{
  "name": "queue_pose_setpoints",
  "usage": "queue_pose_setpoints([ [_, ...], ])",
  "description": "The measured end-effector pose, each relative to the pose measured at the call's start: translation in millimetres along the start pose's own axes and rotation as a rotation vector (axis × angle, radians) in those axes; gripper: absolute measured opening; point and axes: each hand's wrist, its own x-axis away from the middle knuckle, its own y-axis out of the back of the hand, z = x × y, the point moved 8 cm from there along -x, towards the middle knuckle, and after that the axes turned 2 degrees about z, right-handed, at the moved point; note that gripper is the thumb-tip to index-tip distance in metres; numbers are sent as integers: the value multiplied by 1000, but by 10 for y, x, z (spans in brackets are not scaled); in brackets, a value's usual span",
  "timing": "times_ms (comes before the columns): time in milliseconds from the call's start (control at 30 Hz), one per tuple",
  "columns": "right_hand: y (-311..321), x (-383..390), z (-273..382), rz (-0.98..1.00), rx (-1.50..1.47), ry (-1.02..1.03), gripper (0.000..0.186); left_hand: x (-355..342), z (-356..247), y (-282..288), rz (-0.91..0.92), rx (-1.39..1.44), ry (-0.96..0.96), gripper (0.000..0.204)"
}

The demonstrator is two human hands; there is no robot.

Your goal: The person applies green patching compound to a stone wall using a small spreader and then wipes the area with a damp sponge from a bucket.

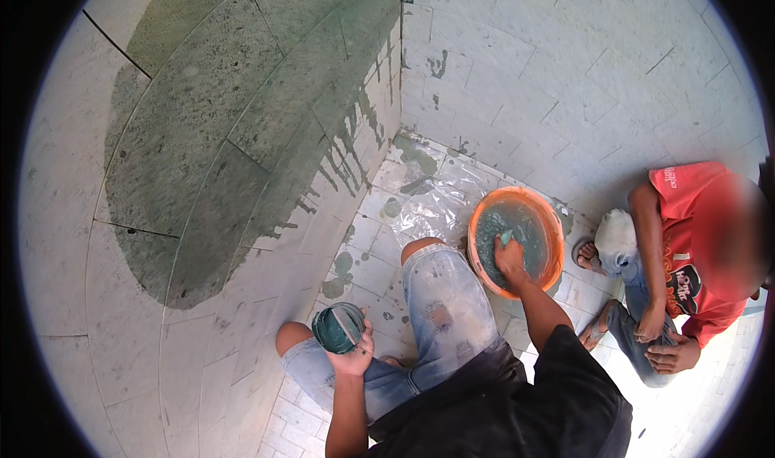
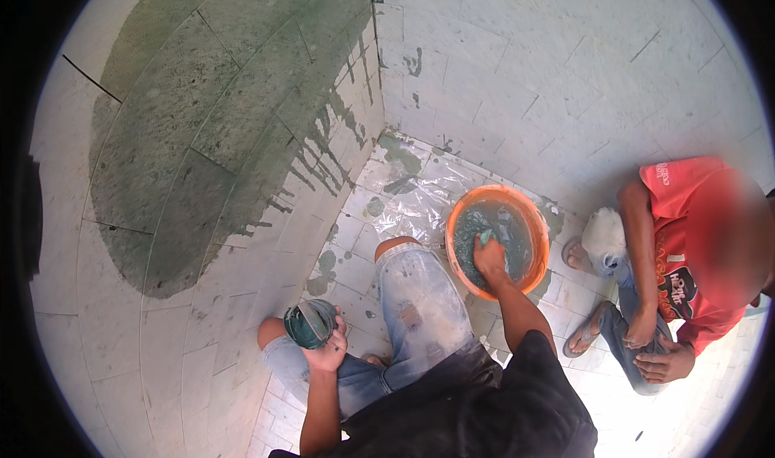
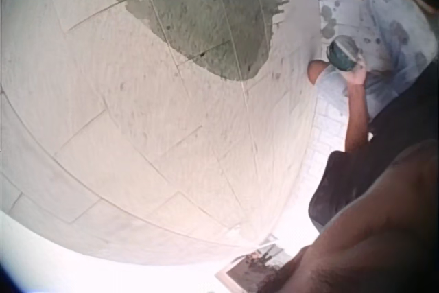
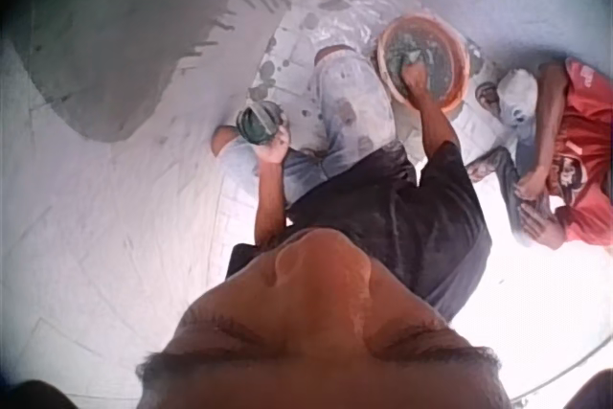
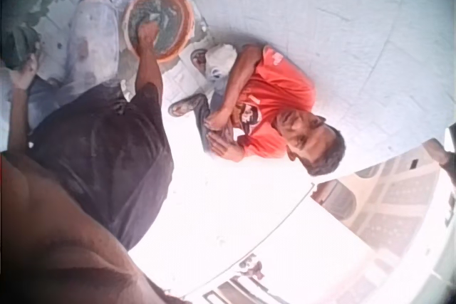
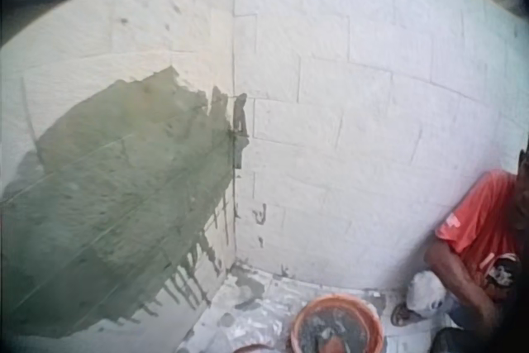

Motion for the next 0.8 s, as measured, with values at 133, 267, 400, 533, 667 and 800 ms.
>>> queue_pose_setpoints([
  [133, 234, 11, -213, 35, -198, -13, 37, -50, 26, -19, 34, 16, 28, 63],
  [267, 321, 317, 25, 238, -276, 165, 52, -6, 39, -46, 12, 66, 6, 59],
  [400, 498, 404, -51, 150, -307, 250, 68, -16, 41, -62, -4, 69, 13, 60],
  [533, 527, 469, -183, 245, -405, 171, 77, -11, 41, -29, -6, 50, 17, 63],
  [667, 601, 459, -203, 223, -90, 119, 85, -11, 60, -104, 0, 9, 21, 61],
  [800, 838, 461, 557, 189, -347, 308, 86, -8, 3, -150, 4, 3, -9, 60],
])
